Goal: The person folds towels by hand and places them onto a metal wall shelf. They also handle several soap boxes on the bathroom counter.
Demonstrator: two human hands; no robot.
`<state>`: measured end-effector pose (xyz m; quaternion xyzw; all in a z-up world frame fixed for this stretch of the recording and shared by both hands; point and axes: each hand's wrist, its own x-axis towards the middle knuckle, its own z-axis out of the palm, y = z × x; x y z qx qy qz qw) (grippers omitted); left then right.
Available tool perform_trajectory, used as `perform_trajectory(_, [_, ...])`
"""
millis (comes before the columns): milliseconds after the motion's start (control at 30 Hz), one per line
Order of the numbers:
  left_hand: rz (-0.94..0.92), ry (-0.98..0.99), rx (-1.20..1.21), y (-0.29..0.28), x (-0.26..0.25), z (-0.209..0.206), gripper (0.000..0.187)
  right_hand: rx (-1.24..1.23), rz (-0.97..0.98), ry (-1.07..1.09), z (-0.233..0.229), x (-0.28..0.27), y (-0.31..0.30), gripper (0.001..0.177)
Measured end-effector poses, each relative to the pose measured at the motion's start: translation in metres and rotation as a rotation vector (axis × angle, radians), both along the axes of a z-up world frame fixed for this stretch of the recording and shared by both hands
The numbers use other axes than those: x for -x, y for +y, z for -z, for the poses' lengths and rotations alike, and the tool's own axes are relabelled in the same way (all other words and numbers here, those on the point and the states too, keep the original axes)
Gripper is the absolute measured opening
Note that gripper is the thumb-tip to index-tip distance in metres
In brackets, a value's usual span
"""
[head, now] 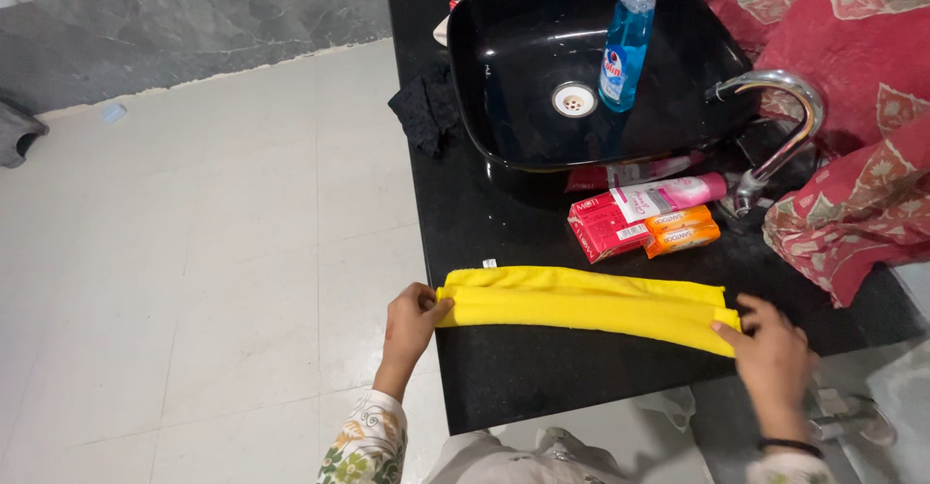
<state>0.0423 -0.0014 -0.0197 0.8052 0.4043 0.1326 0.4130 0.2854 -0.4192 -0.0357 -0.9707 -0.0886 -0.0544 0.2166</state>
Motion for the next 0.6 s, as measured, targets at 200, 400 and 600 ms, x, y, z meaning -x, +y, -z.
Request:
perform_trajectory(200, [0.039, -0.273, -0.278, -0.01, -0.014, 0.016, 0.026, -0.012, -0.534, -0.092, -0.033, 0.092, 0.161, 0.058])
perform_trajectory(400, [-0.048, -0.255, -0.057, -0.005, -0.01, 0.022, 0.026, 0.046, -0.906, -0.246, -0.037, 0.153, 0.241, 0.087])
perform_trajectory(600, [-0.031, -0.281, 0.139, 0.001, -0.001, 0.021, 0.03, 0.295, -0.677, -0.045, -0.033, 0.115, 0.171, 0.107])
